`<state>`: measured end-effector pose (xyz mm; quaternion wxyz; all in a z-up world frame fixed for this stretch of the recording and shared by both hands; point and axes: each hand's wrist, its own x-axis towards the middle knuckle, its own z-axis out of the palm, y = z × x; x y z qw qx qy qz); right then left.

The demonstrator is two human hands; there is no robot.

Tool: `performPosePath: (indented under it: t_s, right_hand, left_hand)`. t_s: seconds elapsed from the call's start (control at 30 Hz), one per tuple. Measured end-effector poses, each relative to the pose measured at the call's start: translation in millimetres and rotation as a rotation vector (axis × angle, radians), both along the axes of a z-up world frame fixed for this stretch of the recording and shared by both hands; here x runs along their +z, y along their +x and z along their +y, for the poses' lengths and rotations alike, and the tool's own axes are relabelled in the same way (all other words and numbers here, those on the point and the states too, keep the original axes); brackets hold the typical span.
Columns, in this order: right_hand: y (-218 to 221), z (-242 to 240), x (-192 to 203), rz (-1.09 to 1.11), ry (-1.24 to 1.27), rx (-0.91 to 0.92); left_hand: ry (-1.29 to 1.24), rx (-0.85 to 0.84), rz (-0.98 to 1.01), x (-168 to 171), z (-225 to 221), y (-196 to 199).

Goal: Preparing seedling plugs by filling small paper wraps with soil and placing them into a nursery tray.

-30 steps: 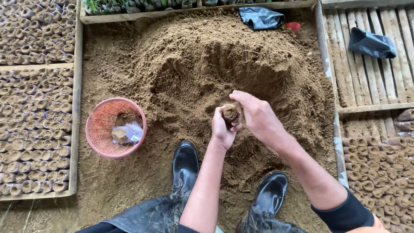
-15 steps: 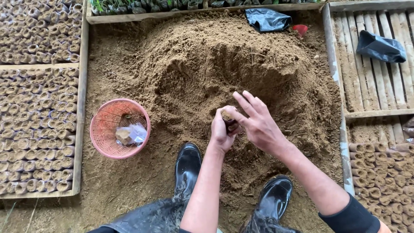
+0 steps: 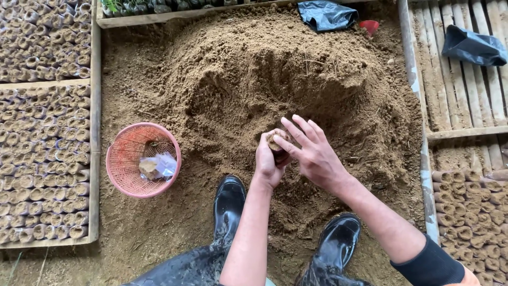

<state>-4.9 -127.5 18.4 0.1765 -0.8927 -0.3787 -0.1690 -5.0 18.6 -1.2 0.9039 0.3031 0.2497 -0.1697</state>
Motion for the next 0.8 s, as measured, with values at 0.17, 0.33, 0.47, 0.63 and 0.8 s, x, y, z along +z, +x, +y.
performPosePath:
  t_s: [0.17,0.33,0.47,0.63,0.8]
  right_hand:
    - [0,0,-5,-0.085,-0.080,-0.016]
    - [-5,11,-12,-0.038,0.059,-0.043]
    - [-8,12,-25,0.014,0.254,-0.057]
    - [-13,3,-88,0.189,-0.006,-0.196]
    - [-2,-15,-135,0.200,0.006,-0.218]
  left_hand:
    - [0.010,0.010,0.003,9,0,-1]
    - [-0.015,0.004,-0.047,9,3,-2]
    - [-0.075,0.035,-0.021,-27,2,1]
    - [-0.086,0.096,0.005,-31,10,5]
    - [-0.081,0.097,0.002,-39,12,3]
